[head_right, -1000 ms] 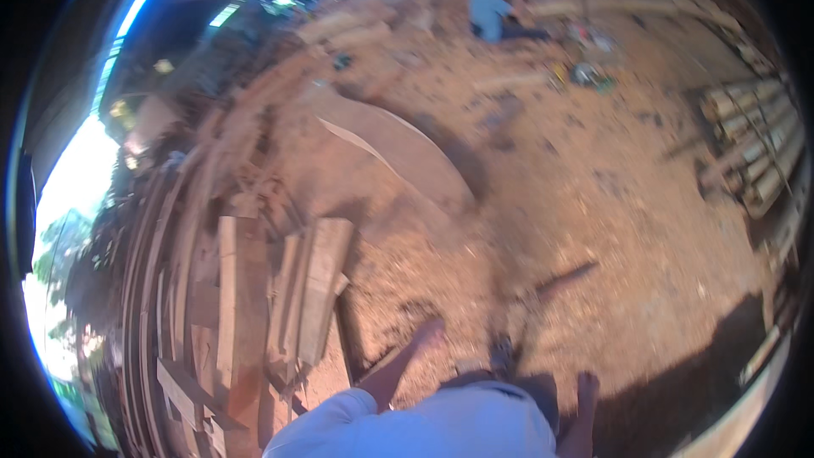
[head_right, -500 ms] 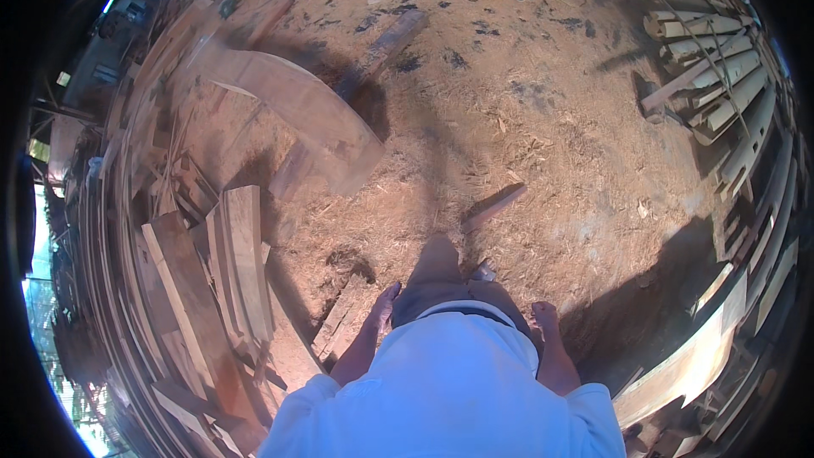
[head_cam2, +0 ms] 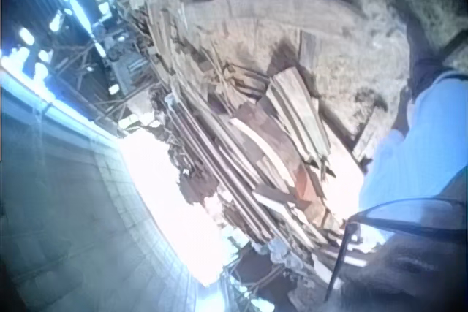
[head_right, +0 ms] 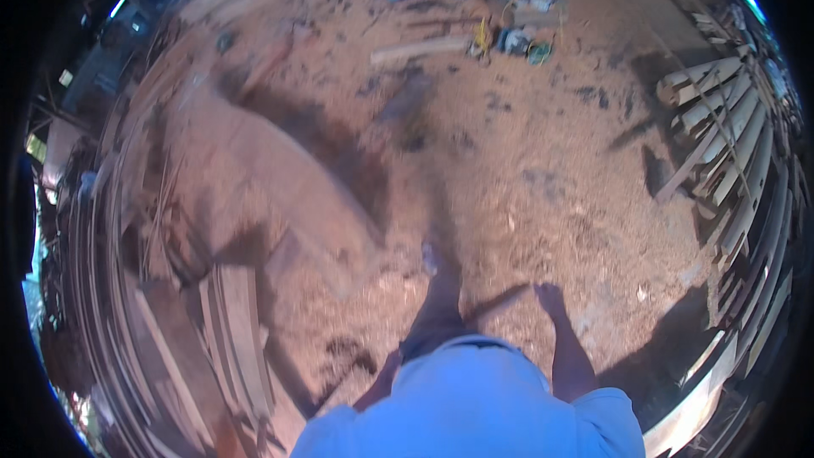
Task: The person clears wood scraps and sawdust from the floor of a woodworking shop. They use a wooden stick to sweep debris, pick up planks by hand, and operate a remote control for an overhead hoist. The person also wipes a metal tool with a cloth.
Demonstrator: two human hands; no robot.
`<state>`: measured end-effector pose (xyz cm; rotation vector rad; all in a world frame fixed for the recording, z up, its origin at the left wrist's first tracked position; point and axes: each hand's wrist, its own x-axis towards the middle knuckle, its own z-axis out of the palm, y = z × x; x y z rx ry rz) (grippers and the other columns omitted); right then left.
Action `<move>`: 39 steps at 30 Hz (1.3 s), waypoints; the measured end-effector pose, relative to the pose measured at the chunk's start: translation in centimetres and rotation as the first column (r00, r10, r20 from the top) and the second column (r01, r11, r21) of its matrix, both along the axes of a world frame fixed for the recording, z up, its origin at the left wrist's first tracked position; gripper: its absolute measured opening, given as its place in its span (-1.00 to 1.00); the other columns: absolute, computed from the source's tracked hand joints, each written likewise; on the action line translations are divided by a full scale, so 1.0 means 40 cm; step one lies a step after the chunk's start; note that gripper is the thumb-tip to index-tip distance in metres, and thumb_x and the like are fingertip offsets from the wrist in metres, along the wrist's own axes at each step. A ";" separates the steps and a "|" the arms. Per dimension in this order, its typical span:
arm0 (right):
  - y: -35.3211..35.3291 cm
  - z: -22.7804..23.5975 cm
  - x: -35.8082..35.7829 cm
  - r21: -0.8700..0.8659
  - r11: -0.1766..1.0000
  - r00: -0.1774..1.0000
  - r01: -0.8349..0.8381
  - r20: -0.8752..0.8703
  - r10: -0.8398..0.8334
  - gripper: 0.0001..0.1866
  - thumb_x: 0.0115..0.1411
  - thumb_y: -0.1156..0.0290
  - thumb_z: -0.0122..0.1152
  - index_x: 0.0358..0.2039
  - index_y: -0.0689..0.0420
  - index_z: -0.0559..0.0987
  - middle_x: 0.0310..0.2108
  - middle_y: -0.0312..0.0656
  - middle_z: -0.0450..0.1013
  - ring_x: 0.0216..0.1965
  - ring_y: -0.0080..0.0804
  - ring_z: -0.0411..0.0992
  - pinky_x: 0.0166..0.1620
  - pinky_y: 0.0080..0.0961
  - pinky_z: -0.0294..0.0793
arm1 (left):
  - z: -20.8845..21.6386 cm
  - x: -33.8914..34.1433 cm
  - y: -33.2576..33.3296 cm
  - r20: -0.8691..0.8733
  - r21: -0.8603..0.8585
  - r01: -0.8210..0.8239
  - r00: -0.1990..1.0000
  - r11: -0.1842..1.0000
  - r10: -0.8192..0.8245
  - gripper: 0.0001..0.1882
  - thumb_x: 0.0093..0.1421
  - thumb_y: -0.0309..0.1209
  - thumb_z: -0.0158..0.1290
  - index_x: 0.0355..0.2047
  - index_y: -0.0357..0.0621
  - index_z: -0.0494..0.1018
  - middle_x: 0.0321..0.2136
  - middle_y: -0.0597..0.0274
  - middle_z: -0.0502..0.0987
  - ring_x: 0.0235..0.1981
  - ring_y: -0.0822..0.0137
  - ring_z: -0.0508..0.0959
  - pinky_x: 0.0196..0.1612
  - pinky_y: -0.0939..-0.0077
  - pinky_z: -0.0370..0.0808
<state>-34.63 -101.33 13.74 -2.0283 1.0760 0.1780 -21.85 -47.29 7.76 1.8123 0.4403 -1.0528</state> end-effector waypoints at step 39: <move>-0.213 0.495 3.247 0.040 0.725 0.580 -0.687 0.631 0.515 -0.66 0.35 0.31 0.22 0.04 0.25 0.62 -0.13 0.00 0.63 -0.13 -0.34 0.59 -0.06 -0.36 0.55 | 0.099 2.070 -0.519 0.057 -0.144 -0.582 0.802 0.800 0.594 -0.69 0.41 -0.12 0.12 -0.05 -0.07 0.56 -0.42 0.39 0.52 -0.49 0.48 0.54 -0.50 0.50 0.52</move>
